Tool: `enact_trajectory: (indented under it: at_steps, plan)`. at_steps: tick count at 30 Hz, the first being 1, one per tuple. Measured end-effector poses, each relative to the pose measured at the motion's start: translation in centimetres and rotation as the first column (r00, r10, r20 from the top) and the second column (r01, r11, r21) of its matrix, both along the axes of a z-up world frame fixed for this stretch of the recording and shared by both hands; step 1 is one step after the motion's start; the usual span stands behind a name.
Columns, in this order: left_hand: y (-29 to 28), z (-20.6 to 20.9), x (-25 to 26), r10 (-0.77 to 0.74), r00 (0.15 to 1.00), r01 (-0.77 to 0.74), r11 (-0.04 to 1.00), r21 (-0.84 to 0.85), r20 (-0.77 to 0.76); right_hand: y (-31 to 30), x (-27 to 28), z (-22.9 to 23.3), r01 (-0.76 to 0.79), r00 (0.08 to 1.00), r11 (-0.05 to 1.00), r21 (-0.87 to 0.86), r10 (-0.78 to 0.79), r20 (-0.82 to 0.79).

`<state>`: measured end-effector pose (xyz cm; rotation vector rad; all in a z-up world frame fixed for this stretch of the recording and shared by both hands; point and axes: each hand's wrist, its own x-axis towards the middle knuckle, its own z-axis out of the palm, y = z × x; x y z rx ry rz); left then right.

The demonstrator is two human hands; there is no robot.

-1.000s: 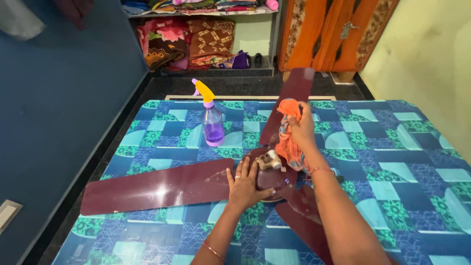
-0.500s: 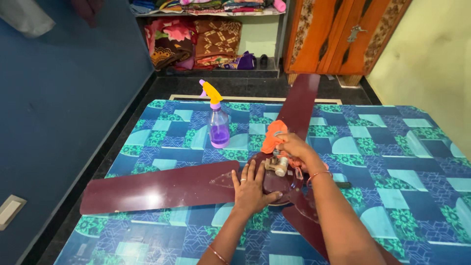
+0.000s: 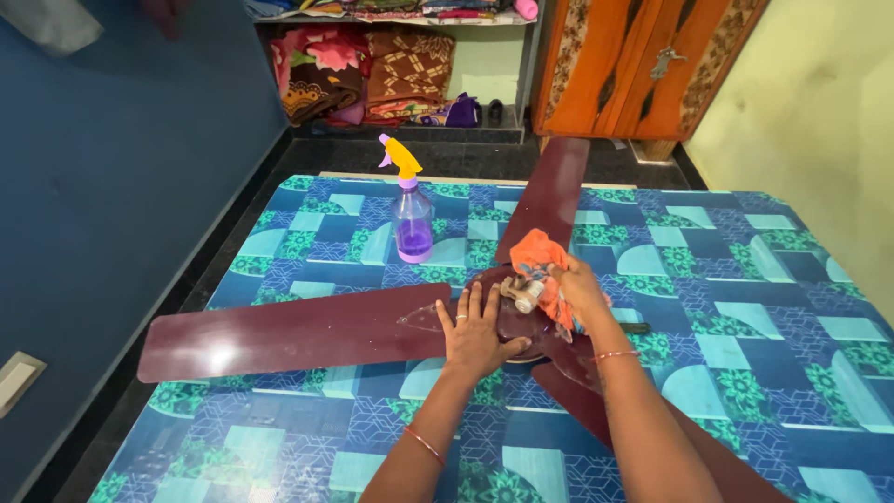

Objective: The person attaches three maroon fan blades to a ceiling fan motor housing on a table, using a screwdriver to tighten each blade's mounting screw. After securing all blades, the person wipes the fan hub and blades with an orange cloth.

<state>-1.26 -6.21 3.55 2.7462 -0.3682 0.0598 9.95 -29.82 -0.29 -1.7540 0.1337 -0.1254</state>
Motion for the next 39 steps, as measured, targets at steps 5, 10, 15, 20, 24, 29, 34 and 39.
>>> enact_trajectory:
  at_steps: [5,10,15,20,24,29,34,39]
  plan:
    - [0.0,0.2,-0.2,0.005,1.0,-0.005,1.0,0.023,0.009,0.2,-2.1,0.4,0.053,0.999,0.998,0.026,-0.053,0.007]
    - [0.0,0.2,-0.3,0.005,1.0,-0.004,0.999,0.032,-0.026,-0.6,-3.5,-0.2,0.087,0.994,0.987,-0.138,-0.076,0.08]
    - [-0.2,0.2,-0.4,0.0,1.0,0.001,0.998,0.059,-0.016,-1.3,-4.8,0.3,0.065,0.998,0.988,-0.139,-0.061,0.032]
    - [0.2,0.4,-0.4,0.008,0.998,-0.006,0.999,0.039,-0.069,-4.2,-6.1,4.3,0.19,0.973,0.953,-0.234,-0.152,0.173]
    - [-0.1,0.0,-0.3,0.042,0.996,-0.043,0.999,-0.011,-0.076,-3.0,-8.9,4.5,0.497,0.835,0.721,-0.483,-0.245,0.493]
    - [-0.7,0.2,-0.9,0.057,0.998,-0.056,0.998,0.037,-0.015,5.4,-13.5,2.3,0.286,0.958,0.349,-0.893,-0.081,0.275]
    - [-0.4,-0.1,-1.1,0.029,0.998,-0.033,0.997,0.068,0.064,5.0,-16.8,3.7,0.134,0.985,0.473,-0.871,0.033,0.17]
    - [-0.3,-0.1,-0.5,0.019,0.999,-0.021,0.998,0.055,0.032,2.0,-19.5,3.0,0.069,0.95,0.464,-0.883,0.241,0.201]
